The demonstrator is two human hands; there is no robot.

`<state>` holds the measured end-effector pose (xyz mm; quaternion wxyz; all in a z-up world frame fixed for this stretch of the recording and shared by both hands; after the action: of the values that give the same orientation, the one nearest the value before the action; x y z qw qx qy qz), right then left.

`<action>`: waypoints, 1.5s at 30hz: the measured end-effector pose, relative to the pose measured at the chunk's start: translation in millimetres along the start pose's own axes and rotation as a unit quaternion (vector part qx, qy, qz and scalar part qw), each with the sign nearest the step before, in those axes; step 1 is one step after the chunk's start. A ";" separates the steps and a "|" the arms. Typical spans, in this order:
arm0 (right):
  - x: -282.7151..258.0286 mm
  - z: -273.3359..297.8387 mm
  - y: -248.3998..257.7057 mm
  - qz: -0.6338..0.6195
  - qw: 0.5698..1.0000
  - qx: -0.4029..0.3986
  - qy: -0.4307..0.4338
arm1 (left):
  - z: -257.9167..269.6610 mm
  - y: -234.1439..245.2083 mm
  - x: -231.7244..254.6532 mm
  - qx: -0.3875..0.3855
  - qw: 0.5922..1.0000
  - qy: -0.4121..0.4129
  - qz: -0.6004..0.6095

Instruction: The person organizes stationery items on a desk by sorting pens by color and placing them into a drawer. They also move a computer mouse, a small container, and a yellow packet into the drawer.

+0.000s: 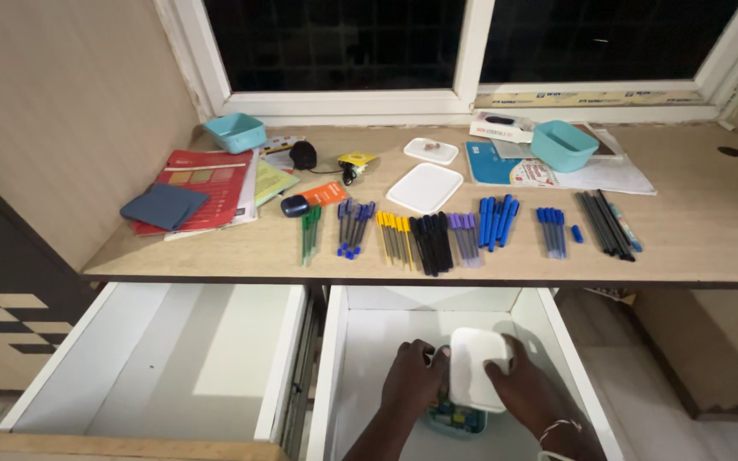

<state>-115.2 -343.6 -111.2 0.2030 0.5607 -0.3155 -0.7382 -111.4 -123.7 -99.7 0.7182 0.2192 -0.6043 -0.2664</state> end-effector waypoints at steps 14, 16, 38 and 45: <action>-29.2 22.4 4.4 0.006 0.997 -0.075 -0.021 | -10.0 1.4 -11.8 -0.086 0.992 0.032 0.083; -26.6 20.2 4.1 0.002 0.995 -0.087 -0.047 | -7.5 3.8 -12.1 -0.095 0.989 0.033 0.112; 46.4 -26.9 -38.8 -0.326 0.906 -0.184 -0.198 | -7.9 12.7 -10.5 -0.119 0.986 0.049 0.106; 38.6 -19.2 -36.1 -0.331 0.912 -0.162 -0.182 | 6.6 20.5 2.0 -0.116 0.989 0.080 0.054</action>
<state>-106.1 -347.5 -166.6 -0.0262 0.4481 -0.0193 -0.8934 -115.2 -109.3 -84.1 0.7982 0.1223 -0.5205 -0.2775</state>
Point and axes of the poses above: each hand's wrist, its own z-axis away from the middle knuckle, its own y-axis out of the back of the hand, x = y × z, the point moved 4 cm from there along -z, towards the middle knuckle, and after that the axes turned 5 degrees about -z, right-handed, at the moved point
